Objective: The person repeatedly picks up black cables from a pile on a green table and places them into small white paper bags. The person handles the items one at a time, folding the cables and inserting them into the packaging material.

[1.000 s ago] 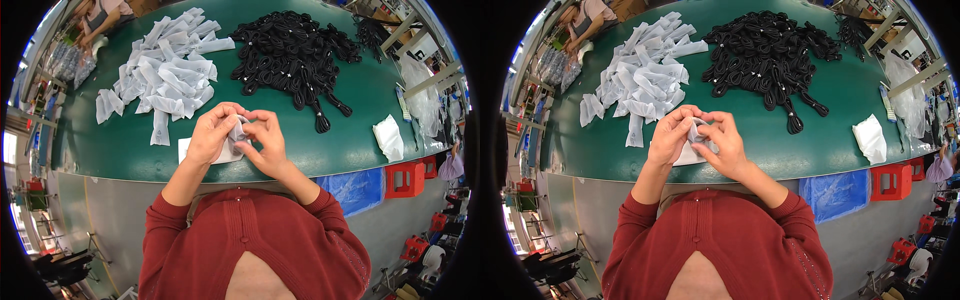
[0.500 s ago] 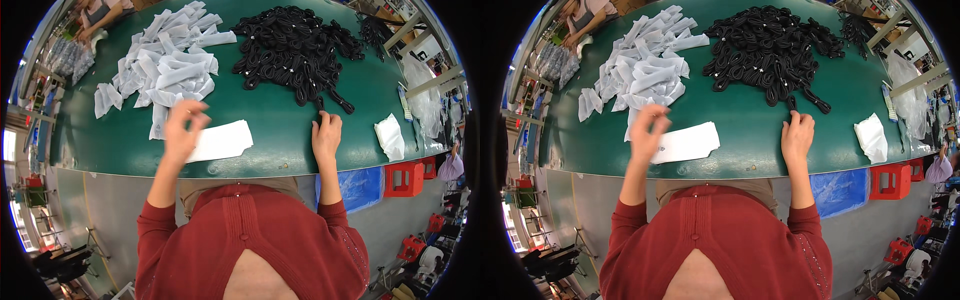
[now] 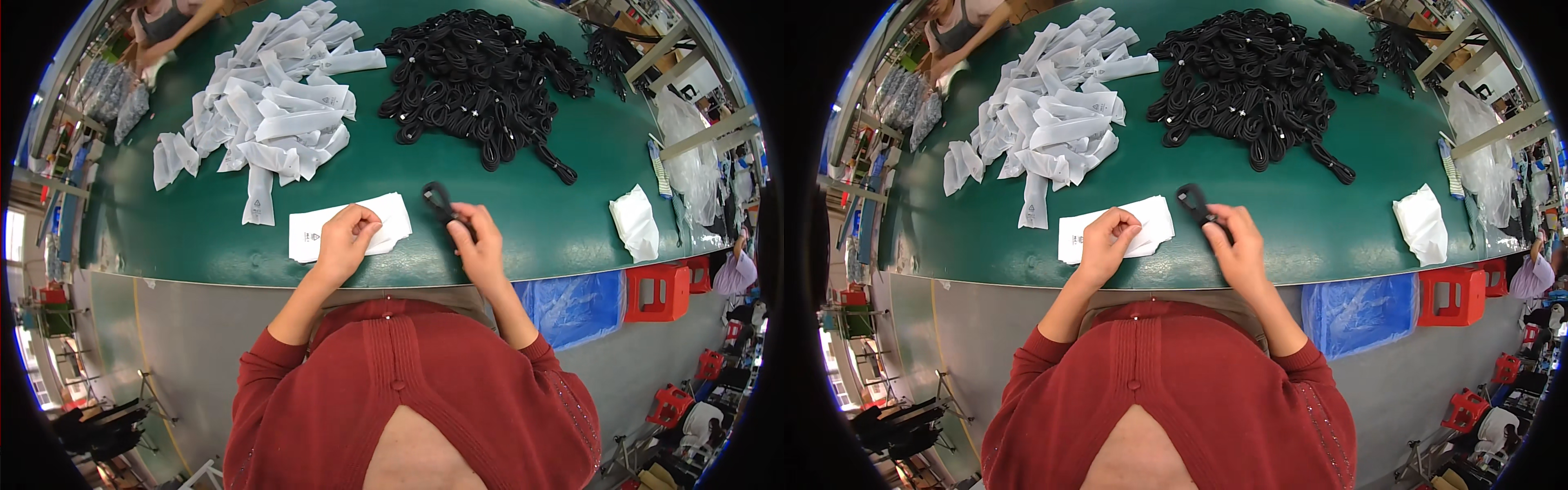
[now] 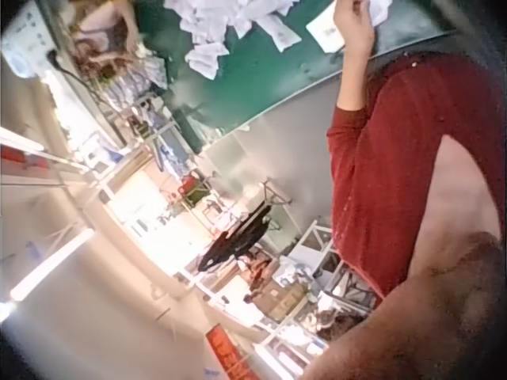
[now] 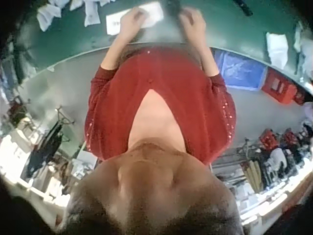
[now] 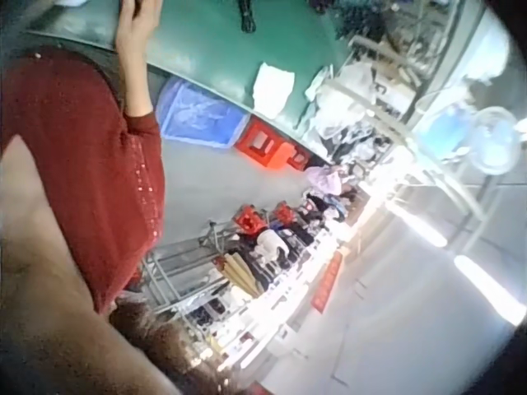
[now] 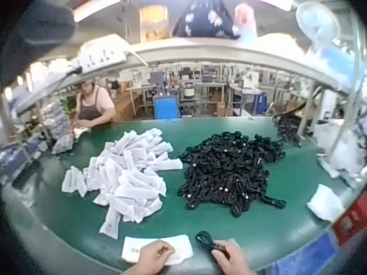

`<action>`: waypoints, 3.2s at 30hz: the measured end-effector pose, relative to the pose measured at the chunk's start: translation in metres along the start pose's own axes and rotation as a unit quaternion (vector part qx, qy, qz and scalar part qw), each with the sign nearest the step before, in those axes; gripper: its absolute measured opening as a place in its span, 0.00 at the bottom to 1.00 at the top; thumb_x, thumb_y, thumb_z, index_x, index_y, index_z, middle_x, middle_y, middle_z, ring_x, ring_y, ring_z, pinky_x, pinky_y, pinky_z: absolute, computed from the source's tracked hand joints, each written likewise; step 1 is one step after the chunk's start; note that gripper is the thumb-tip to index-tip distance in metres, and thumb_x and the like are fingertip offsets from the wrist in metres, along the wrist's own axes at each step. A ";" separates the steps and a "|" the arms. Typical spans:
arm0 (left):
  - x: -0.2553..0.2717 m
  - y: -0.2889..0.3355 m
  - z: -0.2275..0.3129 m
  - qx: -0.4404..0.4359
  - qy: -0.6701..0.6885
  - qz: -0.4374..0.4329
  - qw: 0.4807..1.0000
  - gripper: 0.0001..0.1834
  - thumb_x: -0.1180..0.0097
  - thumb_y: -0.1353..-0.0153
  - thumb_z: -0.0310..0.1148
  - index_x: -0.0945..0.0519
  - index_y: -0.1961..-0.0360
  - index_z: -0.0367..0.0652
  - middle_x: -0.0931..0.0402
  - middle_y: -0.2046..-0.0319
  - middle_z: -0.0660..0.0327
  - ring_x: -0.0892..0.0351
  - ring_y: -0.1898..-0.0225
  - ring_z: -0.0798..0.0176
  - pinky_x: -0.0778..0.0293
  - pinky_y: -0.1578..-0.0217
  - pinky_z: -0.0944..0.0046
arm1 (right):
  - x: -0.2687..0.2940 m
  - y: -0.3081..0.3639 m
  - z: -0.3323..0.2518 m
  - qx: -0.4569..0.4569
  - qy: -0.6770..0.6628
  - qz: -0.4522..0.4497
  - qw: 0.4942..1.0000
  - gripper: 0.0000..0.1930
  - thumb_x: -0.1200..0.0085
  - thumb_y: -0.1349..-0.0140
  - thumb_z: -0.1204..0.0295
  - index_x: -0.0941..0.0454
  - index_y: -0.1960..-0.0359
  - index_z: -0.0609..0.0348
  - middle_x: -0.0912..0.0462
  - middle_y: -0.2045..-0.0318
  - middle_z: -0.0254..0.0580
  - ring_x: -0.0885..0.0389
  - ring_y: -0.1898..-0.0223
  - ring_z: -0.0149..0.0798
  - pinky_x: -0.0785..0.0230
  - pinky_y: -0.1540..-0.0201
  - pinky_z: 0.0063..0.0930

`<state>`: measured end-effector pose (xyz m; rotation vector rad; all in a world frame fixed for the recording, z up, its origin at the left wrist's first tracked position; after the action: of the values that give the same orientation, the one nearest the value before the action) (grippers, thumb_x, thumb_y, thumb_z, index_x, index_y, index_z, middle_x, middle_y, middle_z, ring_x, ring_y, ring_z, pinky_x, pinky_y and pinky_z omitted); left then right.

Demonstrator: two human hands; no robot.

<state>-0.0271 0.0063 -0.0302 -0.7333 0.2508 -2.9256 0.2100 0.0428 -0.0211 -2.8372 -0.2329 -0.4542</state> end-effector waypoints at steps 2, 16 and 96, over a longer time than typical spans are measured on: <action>0.002 0.001 0.000 0.033 0.025 0.001 0.999 0.02 0.39 0.42 0.22 0.21 0.67 0.36 0.22 0.72 0.60 0.27 0.72 0.68 0.29 0.67 0.69 | -0.004 0.002 -0.010 0.160 0.094 -0.018 0.982 0.15 0.39 0.40 0.74 0.21 0.51 0.59 0.26 0.67 0.43 0.23 0.71 0.40 0.29 0.71 0.30; 0.006 -0.004 0.026 -0.160 -0.043 -0.029 0.986 0.05 0.39 0.46 0.20 0.23 0.69 0.38 0.22 0.64 0.58 0.24 0.63 0.54 0.26 0.60 0.60 | -0.008 -0.005 -0.010 0.193 0.152 -0.171 0.954 0.15 0.37 0.42 0.72 0.18 0.52 0.51 0.26 0.66 0.37 0.26 0.72 0.34 0.31 0.72 0.29; 0.184 -0.076 -0.129 0.123 -0.365 0.149 0.911 0.59 0.29 0.55 0.56 0.50 0.25 0.58 0.66 0.26 0.41 0.64 0.27 0.28 0.62 0.38 0.19 | -0.272 -0.201 -0.019 0.189 0.411 -0.195 0.870 0.63 0.29 0.57 0.44 0.59 0.25 0.46 0.62 0.31 0.80 0.48 0.34 0.81 0.48 0.42 0.80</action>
<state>-0.2550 0.0702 -0.0444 -1.5023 -0.0768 -2.1492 -0.0898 0.1974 -0.0462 -1.9797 -0.6278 -1.4529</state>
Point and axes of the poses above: each hand's wrist, its own y-axis away from the middle knuckle, its own x-axis out of the back of the hand, z = x × y, the point moved 1 cm from there along -y, towards the middle knuckle
